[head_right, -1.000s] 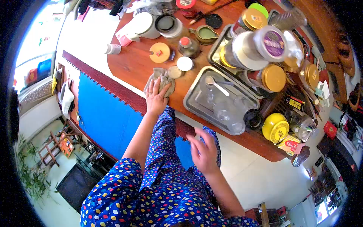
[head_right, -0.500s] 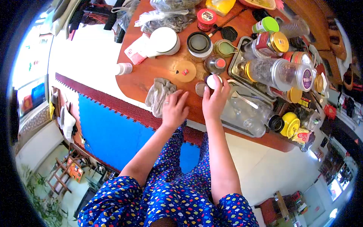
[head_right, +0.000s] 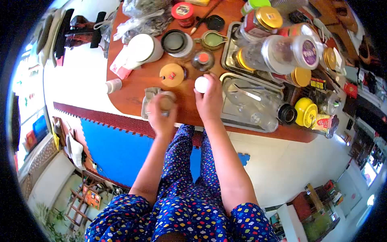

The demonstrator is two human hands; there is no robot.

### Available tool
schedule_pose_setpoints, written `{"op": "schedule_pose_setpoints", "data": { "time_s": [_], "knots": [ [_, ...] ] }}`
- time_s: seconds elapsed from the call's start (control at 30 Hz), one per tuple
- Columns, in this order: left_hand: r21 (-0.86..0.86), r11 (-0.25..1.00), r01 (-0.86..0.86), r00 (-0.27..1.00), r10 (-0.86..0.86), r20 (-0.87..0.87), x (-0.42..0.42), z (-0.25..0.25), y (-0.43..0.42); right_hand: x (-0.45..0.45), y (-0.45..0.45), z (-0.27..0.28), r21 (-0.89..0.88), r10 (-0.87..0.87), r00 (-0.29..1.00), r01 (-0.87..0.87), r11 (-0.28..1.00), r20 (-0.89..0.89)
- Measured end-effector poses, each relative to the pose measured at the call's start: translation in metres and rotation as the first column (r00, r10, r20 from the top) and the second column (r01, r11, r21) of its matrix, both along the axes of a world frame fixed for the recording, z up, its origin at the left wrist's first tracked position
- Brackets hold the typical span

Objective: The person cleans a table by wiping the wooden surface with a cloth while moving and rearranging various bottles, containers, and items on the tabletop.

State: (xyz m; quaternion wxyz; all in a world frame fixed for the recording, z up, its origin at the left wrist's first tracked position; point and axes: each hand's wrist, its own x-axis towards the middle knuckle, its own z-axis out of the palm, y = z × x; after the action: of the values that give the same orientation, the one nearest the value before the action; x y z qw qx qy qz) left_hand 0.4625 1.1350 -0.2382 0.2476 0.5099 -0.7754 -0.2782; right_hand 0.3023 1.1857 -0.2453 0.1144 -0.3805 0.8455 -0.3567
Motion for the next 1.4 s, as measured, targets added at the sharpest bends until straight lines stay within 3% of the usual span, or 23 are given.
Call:
{"op": "schedule_pose_setpoints", "data": {
  "time_s": [0.07, 0.13, 0.3, 0.37, 0.43, 0.53, 0.6, 0.67, 0.77, 0.83, 0.87, 1.0, 1.07, 1.17, 1.23, 1.3, 1.4],
  "knots": [
    [-0.077, 0.995, -0.071, 0.995, 0.076, 0.059, 0.019, -0.006, -0.028, 0.003, -0.001, -0.002, 0.066, -0.048, 0.99, 0.04, 0.997, 0.129],
    [-0.117, 0.99, -0.085, 0.993, 0.093, 0.067, 0.021, -0.012, -0.057, 0.004, 0.003, -0.001, 0.034, -0.012, 0.994, 0.008, 0.999, 0.113],
    [-0.039, 0.996, -0.082, 0.976, 0.088, 0.202, 0.025, -0.048, -0.1, 0.017, 0.046, 0.014, -0.129, 0.111, 0.984, -0.093, 0.987, 0.141],
    [0.004, 0.997, -0.075, 0.976, 0.072, 0.207, 0.024, -0.049, -0.094, 0.028, 0.075, 0.022, -0.152, 0.121, 0.963, -0.086, 0.985, 0.242],
    [-0.261, 0.949, -0.175, 0.958, 0.225, 0.176, 0.025, -0.044, -0.074, 0.034, 0.102, 0.033, -0.137, 0.13, 0.944, -0.092, 0.986, 0.304],
    [-0.175, 0.961, -0.216, 0.947, 0.25, 0.204, 0.041, -0.044, -0.017, 0.036, 0.139, 0.044, -0.126, 0.156, 0.917, -0.117, 0.985, 0.368],
    [-0.045, 0.998, -0.049, 0.93, 0.062, 0.362, 0.044, -0.06, 0.028, 0.037, 0.159, 0.048, -0.116, 0.141, 0.909, -0.103, 0.988, 0.392],
    [-0.068, 0.998, -0.002, 0.857, 0.037, 0.514, 0.024, -0.076, 0.072, 0.039, 0.177, 0.05, -0.1, 0.107, 0.903, -0.072, 0.992, 0.415],
    [-0.017, 0.994, 0.11, 0.85, -0.086, 0.519, -0.002, -0.072, 0.086, 0.038, 0.192, 0.052, -0.076, 0.057, 0.897, -0.026, 0.997, 0.439],
    [0.099, 0.954, 0.282, 0.812, -0.293, 0.506, -0.016, -0.063, 0.084, 0.036, 0.194, 0.05, -0.085, 0.051, 0.89, -0.014, 0.996, 0.454],
    [0.043, 0.936, 0.349, 0.79, -0.318, 0.524, -0.027, -0.06, 0.08, 0.036, 0.194, 0.049, -0.084, 0.041, 0.884, -0.002, 0.996, 0.465],
    [0.12, 0.915, 0.386, 0.793, -0.396, 0.464, -0.072, -0.055, 0.054, 0.034, 0.189, 0.052, -0.089, 0.031, 0.869, 0.015, 0.996, 0.494],
    [0.016, 0.909, 0.417, 0.825, -0.386, 0.413, -0.097, -0.062, 0.046, 0.032, 0.187, 0.053, -0.101, 0.043, 0.868, 0.008, 0.995, 0.494],
    [0.068, 0.934, 0.351, 0.835, -0.345, 0.429, -0.126, -0.048, 0.036, 0.032, 0.188, 0.055, -0.071, 0.013, 0.859, 0.027, 0.997, 0.512],
    [0.013, 0.935, 0.355, 0.836, -0.323, 0.443, -0.127, -0.044, 0.033, 0.031, 0.188, 0.056, -0.072, 0.009, 0.837, 0.036, 0.997, 0.546],
    [0.242, 0.887, 0.393, 0.768, -0.461, 0.444, -0.12, -0.035, 0.027, 0.034, 0.192, 0.055, -0.065, 0.011, 0.819, 0.032, 0.997, 0.574],
    [0.214, 0.878, 0.429, 0.738, -0.477, 0.476, -0.077, -0.038, 0.055, 0.033, 0.193, 0.053, -0.085, 0.03, 0.807, 0.025, 0.996, 0.589]
  ]
}}
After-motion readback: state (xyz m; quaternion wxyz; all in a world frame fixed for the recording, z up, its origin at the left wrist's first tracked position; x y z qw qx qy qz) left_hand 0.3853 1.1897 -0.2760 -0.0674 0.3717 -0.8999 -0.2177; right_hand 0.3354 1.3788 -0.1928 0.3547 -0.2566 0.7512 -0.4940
